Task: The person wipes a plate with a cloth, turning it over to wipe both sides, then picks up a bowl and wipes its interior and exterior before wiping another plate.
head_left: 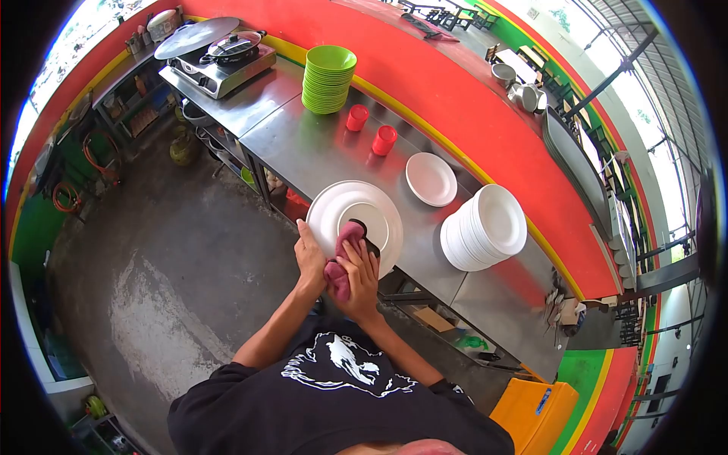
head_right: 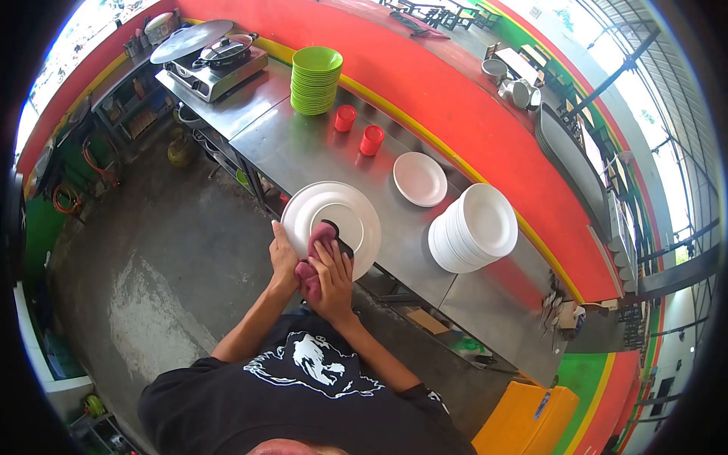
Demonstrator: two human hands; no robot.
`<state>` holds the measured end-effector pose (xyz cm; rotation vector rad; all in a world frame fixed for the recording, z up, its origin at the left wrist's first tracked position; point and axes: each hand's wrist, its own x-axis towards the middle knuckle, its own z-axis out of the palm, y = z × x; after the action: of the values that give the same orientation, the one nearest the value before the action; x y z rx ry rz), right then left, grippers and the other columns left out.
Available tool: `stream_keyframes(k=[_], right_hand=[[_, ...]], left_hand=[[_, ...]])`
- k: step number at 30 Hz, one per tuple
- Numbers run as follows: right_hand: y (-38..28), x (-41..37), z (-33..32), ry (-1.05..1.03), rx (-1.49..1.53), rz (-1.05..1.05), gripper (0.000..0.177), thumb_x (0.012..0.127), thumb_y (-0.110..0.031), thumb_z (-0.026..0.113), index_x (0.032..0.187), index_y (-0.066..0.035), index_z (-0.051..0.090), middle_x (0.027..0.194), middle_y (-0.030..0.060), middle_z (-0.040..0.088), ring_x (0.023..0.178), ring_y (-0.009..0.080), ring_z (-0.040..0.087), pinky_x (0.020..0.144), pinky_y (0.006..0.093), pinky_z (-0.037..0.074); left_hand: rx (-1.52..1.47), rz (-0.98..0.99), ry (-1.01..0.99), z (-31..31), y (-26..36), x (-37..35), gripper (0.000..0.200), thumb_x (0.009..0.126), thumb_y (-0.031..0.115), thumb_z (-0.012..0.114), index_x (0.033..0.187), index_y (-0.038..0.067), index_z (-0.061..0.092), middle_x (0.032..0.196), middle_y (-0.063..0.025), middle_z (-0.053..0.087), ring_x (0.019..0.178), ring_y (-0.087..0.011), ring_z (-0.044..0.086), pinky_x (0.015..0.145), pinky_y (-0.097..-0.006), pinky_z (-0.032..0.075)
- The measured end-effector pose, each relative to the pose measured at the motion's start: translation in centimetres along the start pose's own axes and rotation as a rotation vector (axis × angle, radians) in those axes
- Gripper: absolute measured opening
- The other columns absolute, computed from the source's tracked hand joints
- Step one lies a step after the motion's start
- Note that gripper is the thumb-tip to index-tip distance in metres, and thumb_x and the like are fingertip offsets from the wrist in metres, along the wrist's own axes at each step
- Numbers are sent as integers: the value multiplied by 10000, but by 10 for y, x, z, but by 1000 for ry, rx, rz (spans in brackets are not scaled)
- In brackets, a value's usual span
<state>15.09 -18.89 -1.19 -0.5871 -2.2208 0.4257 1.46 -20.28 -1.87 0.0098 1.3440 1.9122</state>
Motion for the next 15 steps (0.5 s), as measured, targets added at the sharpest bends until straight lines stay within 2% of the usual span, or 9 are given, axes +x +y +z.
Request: stream_keyframes(k=[2, 5, 9, 12, 15], right_hand=[[-1, 16, -5, -78, -8, -50, 541, 759, -198, 750, 1261, -78, 588, 1474, 153, 529, 1409, 399, 439, 1146, 545, 306], [6, 33, -6, -83, 31, -89, 615, 742, -219, 759, 1313, -78, 577, 1476, 154, 527, 1404, 392, 449, 1144, 527, 322], [9, 31, -5, -40, 57, -111, 626, 730, -263, 760, 1308, -75, 612, 1449, 142, 559, 1380, 383, 482, 1116, 528, 359], [16, 20, -12, -10, 69, -129, 585, 768, -260, 728, 1299, -44, 612, 1435, 176, 562, 1373, 411, 481, 1118, 544, 361], [35, 16, -14, 133, 190, -56, 528, 818, -218, 649, 1295, 3, 599, 1425, 247, 545, 1386, 410, 466, 1168, 534, 312]], left_hand=[[-84, 9, -81, 3, 8, -2, 693, 1079, 537, 302, 1210, -69, 611, 1121, -198, 700, 959, -255, 716, 860, -367, 591], [-68, 92, -114, 0, 8, 1, 693, 1079, 536, 304, 1196, -69, 621, 1101, -189, 708, 946, -249, 717, 850, -359, 591], [-2, 143, -21, -4, 11, 4, 680, 1079, 533, 328, 1117, -64, 649, 1005, -144, 718, 847, -184, 704, 764, -319, 585], [84, 150, 28, -19, 11, 13, 671, 1079, 531, 341, 1058, -53, 671, 926, -110, 716, 776, -145, 681, 692, -285, 565], [124, 166, -27, -29, 23, 14, 684, 1070, 548, 372, 972, -43, 701, 812, -50, 679, 683, -101, 607, 619, -275, 512]])
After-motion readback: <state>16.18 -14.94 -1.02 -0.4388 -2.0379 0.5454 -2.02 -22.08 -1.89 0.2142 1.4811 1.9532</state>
